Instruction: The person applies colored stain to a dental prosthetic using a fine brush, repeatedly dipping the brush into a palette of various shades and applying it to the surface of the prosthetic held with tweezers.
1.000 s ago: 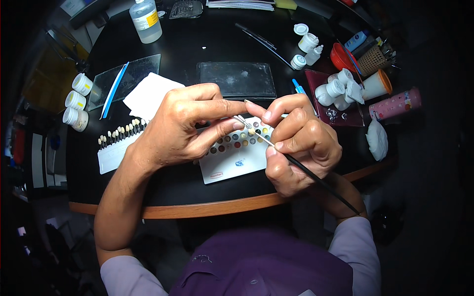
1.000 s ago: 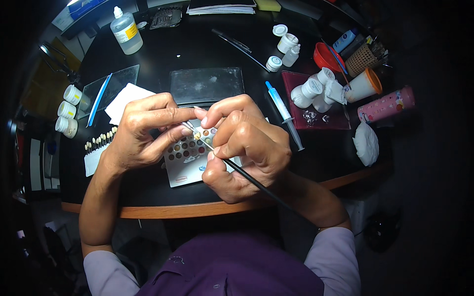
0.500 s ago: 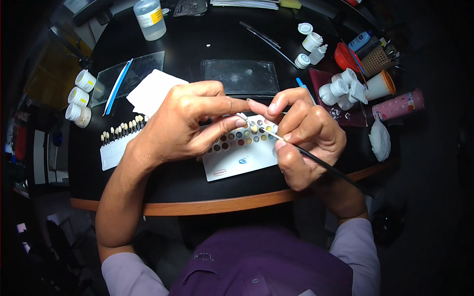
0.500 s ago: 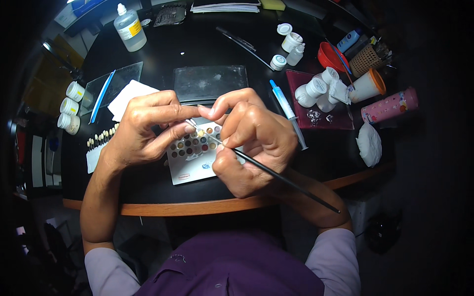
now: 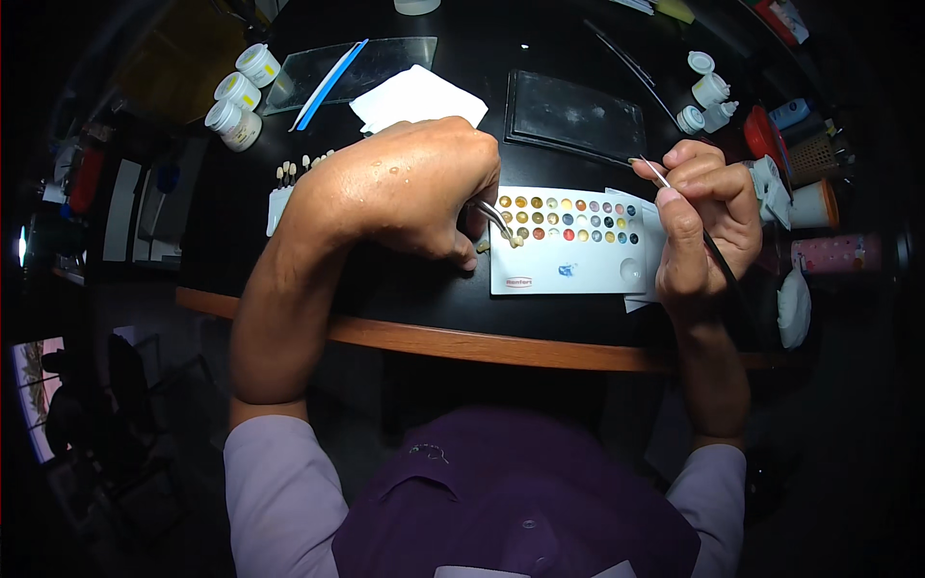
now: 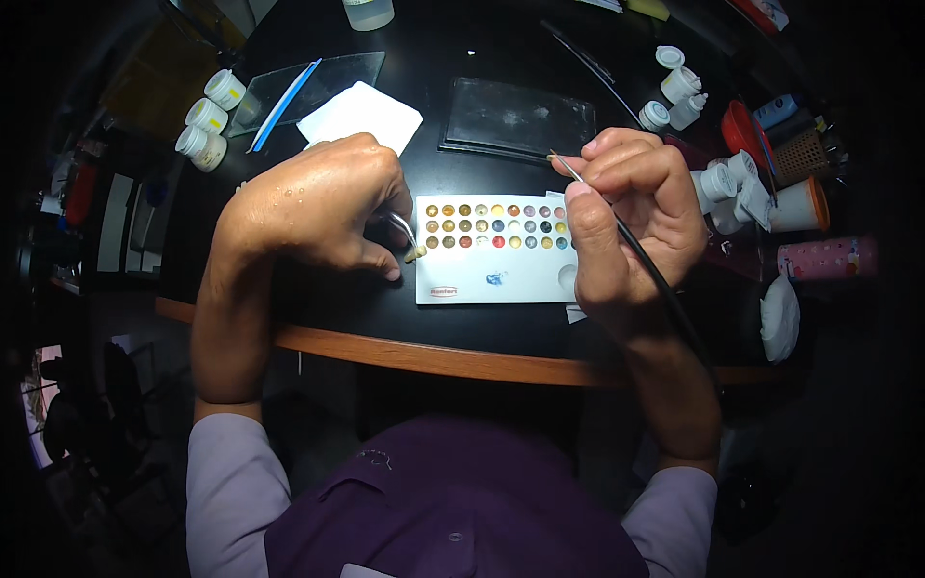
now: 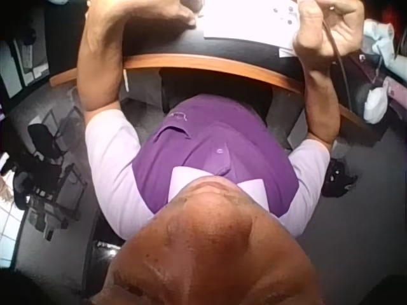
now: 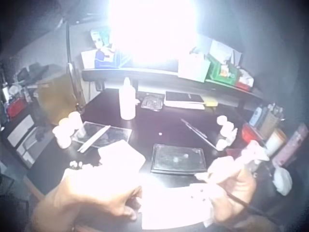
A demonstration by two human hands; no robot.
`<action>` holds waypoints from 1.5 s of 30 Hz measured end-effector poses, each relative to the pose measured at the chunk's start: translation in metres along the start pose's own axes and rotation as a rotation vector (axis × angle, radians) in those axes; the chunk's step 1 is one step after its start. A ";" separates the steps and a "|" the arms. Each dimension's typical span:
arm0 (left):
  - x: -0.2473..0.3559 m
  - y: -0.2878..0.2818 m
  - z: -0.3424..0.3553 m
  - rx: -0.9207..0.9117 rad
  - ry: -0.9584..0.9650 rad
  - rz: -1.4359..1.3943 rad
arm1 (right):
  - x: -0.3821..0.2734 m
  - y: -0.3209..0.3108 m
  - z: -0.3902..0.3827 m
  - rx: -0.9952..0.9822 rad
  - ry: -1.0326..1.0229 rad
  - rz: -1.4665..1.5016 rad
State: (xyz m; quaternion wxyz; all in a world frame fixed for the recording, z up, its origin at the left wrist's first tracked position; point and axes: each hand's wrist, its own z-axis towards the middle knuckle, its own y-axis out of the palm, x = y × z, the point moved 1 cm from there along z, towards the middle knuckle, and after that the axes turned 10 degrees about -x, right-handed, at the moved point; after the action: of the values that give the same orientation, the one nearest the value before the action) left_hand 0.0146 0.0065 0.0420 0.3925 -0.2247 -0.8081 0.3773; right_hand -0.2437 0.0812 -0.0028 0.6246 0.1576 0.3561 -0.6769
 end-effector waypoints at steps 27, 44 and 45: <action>0.002 0.002 0.006 -0.115 -0.192 0.117 | 0.001 0.003 0.005 -0.196 0.313 -0.352; 0.005 0.002 0.006 -0.147 -0.181 0.132 | -0.005 0.002 -0.001 -0.725 0.314 -0.547; 0.003 0.002 0.004 -0.115 -0.190 0.122 | -0.005 0.001 0.000 -0.735 0.334 -0.539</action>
State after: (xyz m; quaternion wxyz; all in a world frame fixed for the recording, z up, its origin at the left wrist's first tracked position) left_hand 0.0096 0.0082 0.0399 0.2767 -0.2587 -0.8469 0.3732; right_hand -0.2417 0.0850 0.0003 0.3757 -0.0651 0.6952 -0.6094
